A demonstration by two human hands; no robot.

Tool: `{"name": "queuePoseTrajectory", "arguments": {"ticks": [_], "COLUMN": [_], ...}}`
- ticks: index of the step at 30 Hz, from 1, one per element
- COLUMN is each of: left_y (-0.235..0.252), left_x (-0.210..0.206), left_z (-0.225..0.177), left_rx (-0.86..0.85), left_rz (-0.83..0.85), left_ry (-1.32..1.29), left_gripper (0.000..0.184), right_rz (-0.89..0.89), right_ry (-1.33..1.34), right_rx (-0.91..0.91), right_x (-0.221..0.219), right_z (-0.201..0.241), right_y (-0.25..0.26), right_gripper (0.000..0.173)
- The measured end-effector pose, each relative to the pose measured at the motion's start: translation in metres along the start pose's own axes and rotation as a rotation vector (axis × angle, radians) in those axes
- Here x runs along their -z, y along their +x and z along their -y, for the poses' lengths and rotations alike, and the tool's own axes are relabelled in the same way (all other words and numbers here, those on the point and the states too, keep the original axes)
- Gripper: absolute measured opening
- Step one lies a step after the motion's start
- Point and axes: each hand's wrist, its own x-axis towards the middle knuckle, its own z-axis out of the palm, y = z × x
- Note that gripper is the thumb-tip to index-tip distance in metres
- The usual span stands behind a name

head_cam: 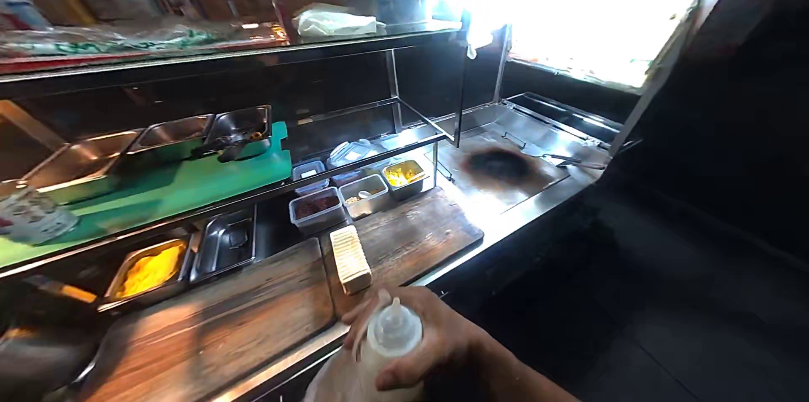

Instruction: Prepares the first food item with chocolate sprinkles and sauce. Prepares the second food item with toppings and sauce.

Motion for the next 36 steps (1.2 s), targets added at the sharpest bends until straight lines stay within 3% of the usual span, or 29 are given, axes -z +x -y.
{"name": "queuePoseTrajectory", "arguments": {"ticks": [1, 3, 5, 6, 8, 10, 12, 14, 18, 21, 24, 29, 31, 33, 35, 36], "left_y": [-0.011, -0.038, -0.064, -0.073, -0.068, -0.057, -0.065, -0.067, -0.054, -0.052, -0.038, -0.016, -0.008, -0.005, -0.008, -0.007], "left_x": [0.003, 0.029, 0.048, 0.049, 0.039, 0.039, 0.052, 0.062, 0.057, 0.063, 0.072, 0.114, 0.13, 0.154, 0.183, 0.197], "left_z": [-0.003, -0.016, 0.002, 0.01, 0.0, -0.019, -0.023, -0.02, -0.031, -0.04, -0.049, -0.049, -0.052, -0.058, -0.074, -0.082], "left_rx": [0.111, 0.32, 0.239, 0.202, 0.241, 0.333, 0.373, 0.348, 0.291, 0.22, 0.254, 0.254, 0.229, 0.229, 0.288, 0.282], "left_rz": [-0.118, 0.025, 0.028, -0.022, -0.045, 0.059, 0.123, 0.075, -0.018, -0.045, -0.071, -0.066, -0.076, -0.166, -0.279, -0.286], "left_ry": [0.194, 0.454, 0.656, 0.595, 0.444, 0.288, 0.109, 0.15, 0.624, 0.736, 0.944, 1.058, 0.998, 0.728, 0.355, 0.309], "left_gripper": [0.017, 0.045, 0.049, 0.047, 0.05, 0.063, 0.068, 0.068, 0.075, 0.067, 0.059, 0.058, 0.062, 0.077, 0.084, 0.086], "right_rz": [-0.091, -0.372, -0.629, -0.681, -0.533, -0.199, -0.078, -0.124, -0.308, -0.436, -0.548, -0.651, -0.614, -0.549, -0.455, -0.414], "right_ry": [-0.064, -0.247, -0.345, -0.346, -0.187, 0.026, 0.076, 0.066, -0.001, -0.082, -0.211, -0.357, -0.309, -0.251, -0.182, -0.129], "right_rx": [0.005, -0.047, -0.098, -0.098, -0.033, -0.02, -0.033, -0.038, -0.084, -0.087, -0.09, -0.096, 0.009, 0.051, -0.054, -0.142], "right_x": [-0.004, -0.015, -0.031, -0.036, -0.032, -0.016, -0.012, -0.017, -0.035, -0.051, -0.059, -0.066, -0.062, -0.06, -0.067, -0.075], "right_z": [0.001, -0.002, -0.009, -0.012, -0.012, -0.01, -0.01, -0.012, -0.023, -0.034, -0.048, -0.071, -0.091, -0.119, -0.145, -0.151], "right_y": [-0.004, -0.011, -0.016, -0.019, -0.021, -0.018, -0.01, 0.0, 0.014, 0.025, 0.04, 0.076, 0.086, 0.088, 0.084, 0.084], "right_gripper": [0.049, 0.047, 0.052, 0.054, 0.056, 0.064, 0.063, 0.057, 0.055, 0.054, 0.055, 0.063, 0.072, 0.089, 0.103, 0.106]}}
